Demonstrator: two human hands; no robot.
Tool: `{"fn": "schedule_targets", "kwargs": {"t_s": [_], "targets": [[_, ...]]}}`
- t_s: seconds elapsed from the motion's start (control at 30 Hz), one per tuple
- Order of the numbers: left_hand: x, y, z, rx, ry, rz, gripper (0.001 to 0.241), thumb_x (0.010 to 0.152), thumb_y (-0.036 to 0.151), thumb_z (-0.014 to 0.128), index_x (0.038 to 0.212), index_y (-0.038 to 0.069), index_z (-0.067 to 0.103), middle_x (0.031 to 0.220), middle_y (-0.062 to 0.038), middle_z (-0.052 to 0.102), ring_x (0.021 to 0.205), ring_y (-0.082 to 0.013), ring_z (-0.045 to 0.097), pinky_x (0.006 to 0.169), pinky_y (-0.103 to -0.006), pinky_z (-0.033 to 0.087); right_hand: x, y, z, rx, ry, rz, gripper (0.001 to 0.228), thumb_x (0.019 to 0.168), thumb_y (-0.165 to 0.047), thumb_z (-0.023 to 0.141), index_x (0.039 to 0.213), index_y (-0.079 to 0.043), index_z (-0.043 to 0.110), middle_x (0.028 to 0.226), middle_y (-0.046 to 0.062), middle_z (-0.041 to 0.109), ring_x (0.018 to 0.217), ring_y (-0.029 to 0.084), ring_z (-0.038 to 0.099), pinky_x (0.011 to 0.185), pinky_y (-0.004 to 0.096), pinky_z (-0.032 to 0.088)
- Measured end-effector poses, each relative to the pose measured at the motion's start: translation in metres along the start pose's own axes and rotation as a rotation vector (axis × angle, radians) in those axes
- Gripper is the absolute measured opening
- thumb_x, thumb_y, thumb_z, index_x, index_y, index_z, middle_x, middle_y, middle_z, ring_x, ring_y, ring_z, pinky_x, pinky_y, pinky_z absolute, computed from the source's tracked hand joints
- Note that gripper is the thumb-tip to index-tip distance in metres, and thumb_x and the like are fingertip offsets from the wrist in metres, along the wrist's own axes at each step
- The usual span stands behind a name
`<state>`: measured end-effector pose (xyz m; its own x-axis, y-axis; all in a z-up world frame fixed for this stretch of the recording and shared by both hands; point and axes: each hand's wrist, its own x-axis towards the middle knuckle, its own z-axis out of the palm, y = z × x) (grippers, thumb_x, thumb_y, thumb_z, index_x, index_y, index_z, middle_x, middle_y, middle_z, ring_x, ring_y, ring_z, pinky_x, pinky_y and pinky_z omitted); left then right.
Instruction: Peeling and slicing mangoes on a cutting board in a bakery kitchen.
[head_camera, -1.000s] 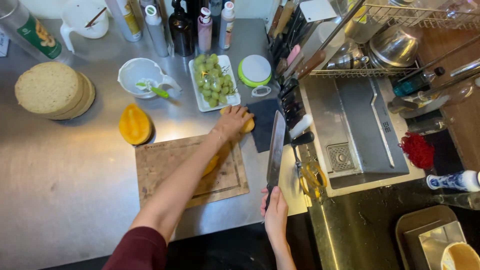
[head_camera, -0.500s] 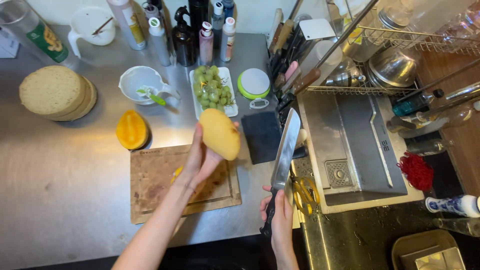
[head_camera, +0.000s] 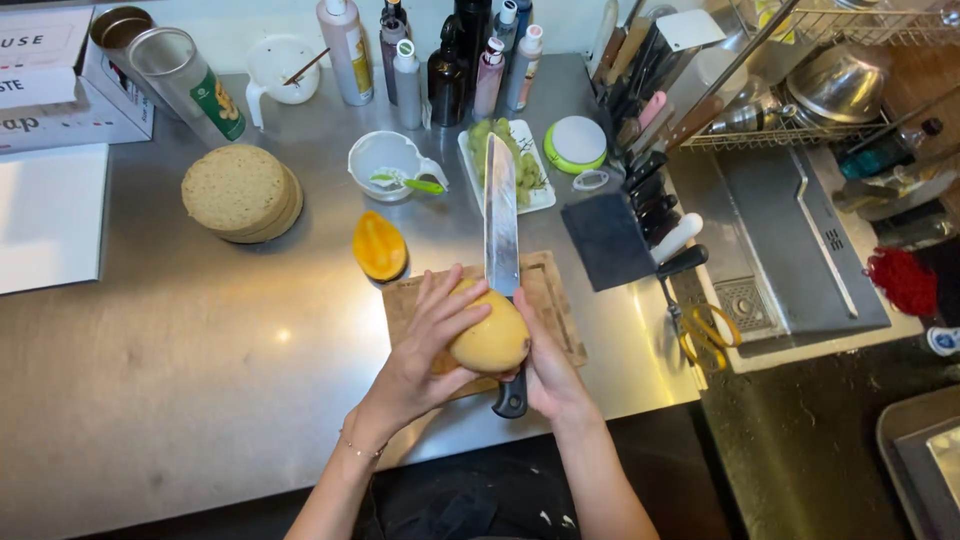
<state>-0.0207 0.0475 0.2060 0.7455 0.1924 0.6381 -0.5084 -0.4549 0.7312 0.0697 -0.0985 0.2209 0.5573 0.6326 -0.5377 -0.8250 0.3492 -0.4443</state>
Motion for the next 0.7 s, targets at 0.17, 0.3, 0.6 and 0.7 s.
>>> {"fn": "schedule_targets", "kwargs": {"t_s": [0.17, 0.3, 0.6, 0.7], "targets": [[-0.026, -0.011, -0.023, -0.385, 0.094, -0.303, 0.079, 0.085, 0.053, 0.066, 0.149, 0.013, 0.043, 0.162, -0.011, 0.037, 0.154, -0.0309, 0.029, 0.125, -0.0476, 0.025, 0.015, 0.056, 0.01, -0.108, 0.115, -0.218, 0.045, 0.098, -0.03, 0.057, 0.135, -0.004, 0.056, 0.1, 0.002, 0.067, 0.076, 0.009, 0.065, 0.067, 0.025, 0.053], [-0.035, -0.041, -0.046, -1.895, -0.045, -0.474, 0.061, 0.13, 0.045, 0.041, 0.147, -0.013, 0.053, 0.137, -0.029, 0.065, 0.118, -0.0433, 0.066, 0.097, -0.0543, 0.055, 0.007, 0.081, 0.027, -0.649, 0.003, -0.515, 0.048, 0.099, -0.026, 0.068, 0.142, -0.006, 0.062, 0.081, -0.004, 0.056, 0.06, 0.006, 0.048, 0.053, 0.022, 0.039], [-0.017, -0.03, -0.065, -1.666, 0.136, -1.24, 0.053, 0.087, 0.051, 0.045, 0.126, 0.019, 0.061, 0.116, -0.011, 0.074, 0.106, -0.0275, 0.073, 0.09, -0.0496, 0.06, -0.036, 0.101, 0.017, -0.968, 0.357, -0.752, 0.05, 0.109, -0.035, 0.042, 0.148, -0.01, 0.061, 0.071, -0.005, 0.047, 0.062, 0.004, 0.042, 0.058, 0.022, 0.035], [-0.037, -0.072, -0.06, -1.594, 0.113, -1.19, 0.048, 0.095, 0.051, 0.049, 0.13, 0.019, 0.057, 0.126, -0.008, 0.068, 0.118, -0.0303, 0.068, 0.099, -0.0587, 0.054, -0.056, 0.098, 0.002, -1.147, 0.374, -0.767, 0.049, 0.108, -0.034, 0.047, 0.149, -0.009, 0.06, 0.074, -0.001, 0.053, 0.068, 0.009, 0.047, 0.065, 0.026, 0.041]]}}
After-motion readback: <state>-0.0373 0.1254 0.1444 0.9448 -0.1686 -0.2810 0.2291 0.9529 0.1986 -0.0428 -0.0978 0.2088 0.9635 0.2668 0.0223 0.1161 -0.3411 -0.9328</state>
